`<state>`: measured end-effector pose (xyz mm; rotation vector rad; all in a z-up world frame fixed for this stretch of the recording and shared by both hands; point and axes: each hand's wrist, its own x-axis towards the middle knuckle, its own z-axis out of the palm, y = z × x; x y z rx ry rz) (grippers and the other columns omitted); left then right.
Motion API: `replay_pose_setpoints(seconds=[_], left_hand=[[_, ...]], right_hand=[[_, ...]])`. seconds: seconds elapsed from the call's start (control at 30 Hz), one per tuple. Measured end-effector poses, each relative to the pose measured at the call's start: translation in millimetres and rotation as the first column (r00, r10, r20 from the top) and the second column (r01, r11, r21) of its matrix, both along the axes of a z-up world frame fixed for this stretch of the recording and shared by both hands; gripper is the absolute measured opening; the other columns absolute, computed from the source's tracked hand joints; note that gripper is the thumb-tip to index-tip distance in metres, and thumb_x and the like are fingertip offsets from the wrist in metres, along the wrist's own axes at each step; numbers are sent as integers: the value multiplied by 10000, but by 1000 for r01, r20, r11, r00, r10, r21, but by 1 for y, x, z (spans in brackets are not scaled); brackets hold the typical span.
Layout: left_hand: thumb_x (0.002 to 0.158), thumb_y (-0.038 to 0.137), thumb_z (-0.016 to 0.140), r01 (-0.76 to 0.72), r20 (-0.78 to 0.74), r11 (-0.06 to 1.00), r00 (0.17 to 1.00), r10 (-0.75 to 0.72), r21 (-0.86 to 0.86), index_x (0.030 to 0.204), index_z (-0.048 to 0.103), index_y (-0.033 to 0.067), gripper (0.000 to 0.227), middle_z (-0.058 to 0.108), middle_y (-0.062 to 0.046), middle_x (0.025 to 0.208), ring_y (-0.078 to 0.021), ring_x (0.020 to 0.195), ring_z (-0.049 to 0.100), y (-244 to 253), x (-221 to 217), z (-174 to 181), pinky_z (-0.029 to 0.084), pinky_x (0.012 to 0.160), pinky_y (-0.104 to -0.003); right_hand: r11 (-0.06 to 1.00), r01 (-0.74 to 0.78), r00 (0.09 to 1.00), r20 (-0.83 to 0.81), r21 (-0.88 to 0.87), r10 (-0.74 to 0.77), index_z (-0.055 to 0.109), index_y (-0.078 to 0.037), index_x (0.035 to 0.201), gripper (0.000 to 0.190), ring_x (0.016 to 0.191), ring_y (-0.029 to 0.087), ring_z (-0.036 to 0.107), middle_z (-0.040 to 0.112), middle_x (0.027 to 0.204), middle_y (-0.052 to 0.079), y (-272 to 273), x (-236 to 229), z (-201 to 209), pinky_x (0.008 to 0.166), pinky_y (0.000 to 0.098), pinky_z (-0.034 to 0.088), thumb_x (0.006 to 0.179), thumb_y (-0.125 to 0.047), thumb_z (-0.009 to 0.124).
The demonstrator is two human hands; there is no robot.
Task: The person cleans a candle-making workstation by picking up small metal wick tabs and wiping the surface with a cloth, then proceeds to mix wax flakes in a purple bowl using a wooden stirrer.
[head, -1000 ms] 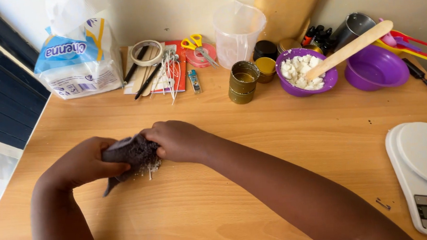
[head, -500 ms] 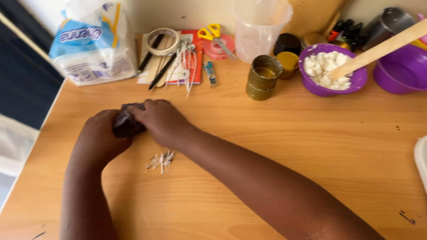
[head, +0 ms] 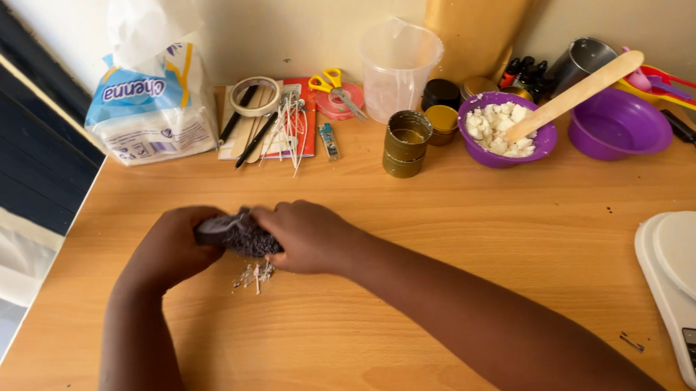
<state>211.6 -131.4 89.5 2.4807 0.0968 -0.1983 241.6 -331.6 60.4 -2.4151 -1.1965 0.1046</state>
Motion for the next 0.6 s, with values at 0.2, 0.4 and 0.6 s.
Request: replay_pose_setpoints(seconds=[0.2, 0.4, 0.6], left_hand=[[649, 9, 615, 114, 417, 992, 905, -81, -54, 1050, 676, 92, 414, 670, -96, 1061, -345, 1050, 572, 4, 4, -7, 450, 853, -446], [653, 21, 413, 126, 619, 892, 761, 193, -434, 1306, 493, 37, 658, 560, -117, 1009, -205, 971, 542, 18, -18, 4, 479, 834, -328], [715, -98, 377, -193, 797, 877, 366, 480, -440, 979, 648, -42, 382, 652, -142, 927, -204, 823, 620, 41, 4, -25, 505, 714, -253]], right_hand=[[951, -13, 1000, -6, 310, 15, 268, -170, 1434, 807, 1031, 550, 569, 481, 1208, 317, 17, 1, 13, 806, 593, 539, 763, 33, 666], [965, 165, 986, -23, 203, -164, 335, -166, 1375, 556, 979, 463, 566, 505, 1117, 231, 78, 8, 4, 715, 553, 507, 856, -72, 511], [881, 435, 856, 217, 184, -468, 496, -17, 1293, 550, 833, 397, 598, 595, 1045, 291, 195, 46, -54, 641, 489, 490, 772, -169, 585]])
